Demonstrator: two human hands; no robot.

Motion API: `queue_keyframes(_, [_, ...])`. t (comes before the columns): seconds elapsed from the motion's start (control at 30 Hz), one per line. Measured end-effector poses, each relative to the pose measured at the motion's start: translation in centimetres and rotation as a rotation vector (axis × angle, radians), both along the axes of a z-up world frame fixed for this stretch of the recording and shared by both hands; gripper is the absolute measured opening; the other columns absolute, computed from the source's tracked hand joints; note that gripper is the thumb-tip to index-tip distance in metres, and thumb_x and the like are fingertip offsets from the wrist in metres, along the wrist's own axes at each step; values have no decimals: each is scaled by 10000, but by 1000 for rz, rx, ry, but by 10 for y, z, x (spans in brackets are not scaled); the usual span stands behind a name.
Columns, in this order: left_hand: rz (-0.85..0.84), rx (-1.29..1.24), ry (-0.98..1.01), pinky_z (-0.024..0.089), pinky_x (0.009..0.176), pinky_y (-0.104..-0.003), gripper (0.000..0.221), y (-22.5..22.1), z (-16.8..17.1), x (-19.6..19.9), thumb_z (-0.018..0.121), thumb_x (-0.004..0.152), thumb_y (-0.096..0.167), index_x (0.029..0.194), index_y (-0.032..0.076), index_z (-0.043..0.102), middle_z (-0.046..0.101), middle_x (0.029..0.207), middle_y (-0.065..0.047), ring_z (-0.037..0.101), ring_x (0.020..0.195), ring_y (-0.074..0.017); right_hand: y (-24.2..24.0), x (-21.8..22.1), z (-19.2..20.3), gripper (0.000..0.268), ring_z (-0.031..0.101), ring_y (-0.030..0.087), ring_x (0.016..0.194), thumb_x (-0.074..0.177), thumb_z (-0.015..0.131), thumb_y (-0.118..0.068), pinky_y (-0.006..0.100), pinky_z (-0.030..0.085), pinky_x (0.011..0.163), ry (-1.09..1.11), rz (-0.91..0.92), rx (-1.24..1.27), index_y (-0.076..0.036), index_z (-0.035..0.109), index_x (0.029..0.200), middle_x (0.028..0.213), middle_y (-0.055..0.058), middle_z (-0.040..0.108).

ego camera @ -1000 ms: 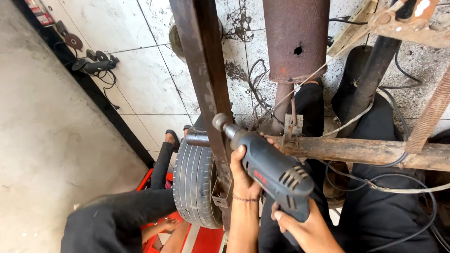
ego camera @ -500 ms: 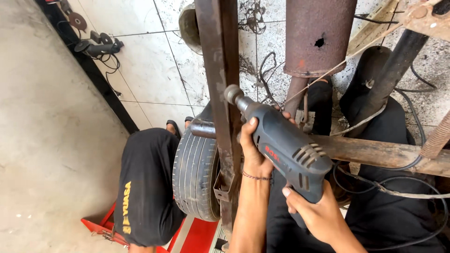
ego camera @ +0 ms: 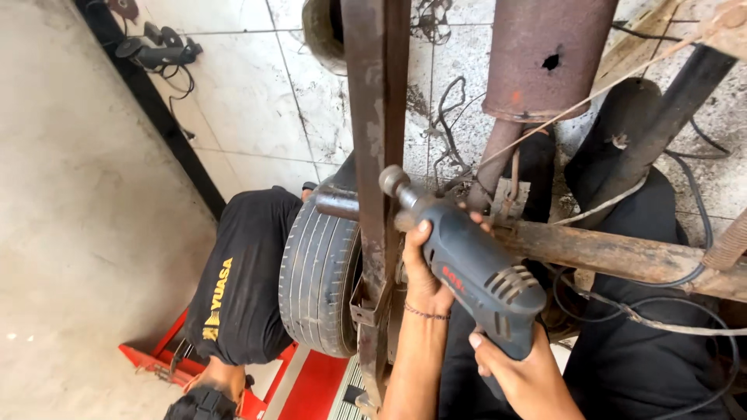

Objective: The person uses a Bosch angle grinder to grind a vertical metal frame section in a workshop. Another person works nearby on a tire. The camera wearer moves the grinder along the frame, then shifts to a horizontal section and continues grinding.

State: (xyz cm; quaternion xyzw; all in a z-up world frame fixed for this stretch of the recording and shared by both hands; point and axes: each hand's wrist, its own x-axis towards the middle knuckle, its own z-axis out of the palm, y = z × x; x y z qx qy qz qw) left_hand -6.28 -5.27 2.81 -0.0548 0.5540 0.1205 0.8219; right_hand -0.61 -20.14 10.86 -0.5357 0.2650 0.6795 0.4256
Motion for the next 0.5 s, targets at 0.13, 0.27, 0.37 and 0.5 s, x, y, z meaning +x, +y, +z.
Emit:
queue_keyframes(0.13, [29,-9,22,546,1049,-474,653,-8,6,-16,730,845,448,1303,18,550,661,1156,-172,648,1122,-320,-7,-7,1,120,590,141,501,828,729,-52,310,508,501,27,96,4,20,633,832,587,56,590])
queue_keyframes(0.27, [58,-24,66,553,996,-471,643,-7,14,-22,728,823,451,1284,34,565,668,1121,-168,658,1085,-326,-5,-14,8,121,582,143,490,813,742,-47,311,491,481,94,123,-79,-6,645,871,590,59,603])
queue_keyframes(0.37, [46,-10,70,554,1001,-463,638,-15,12,-26,723,836,453,1285,27,566,666,1126,-170,657,1079,-325,-14,-19,5,104,593,136,487,812,733,-42,302,498,476,50,115,-26,-15,650,868,585,52,606])
queue_keyframes(0.5, [59,-45,137,564,998,-459,631,-29,6,-34,718,825,461,1252,21,571,667,1114,-165,665,1072,-318,-30,-29,-3,92,596,137,479,824,733,-39,300,489,476,69,109,18,-6,649,841,569,57,600])
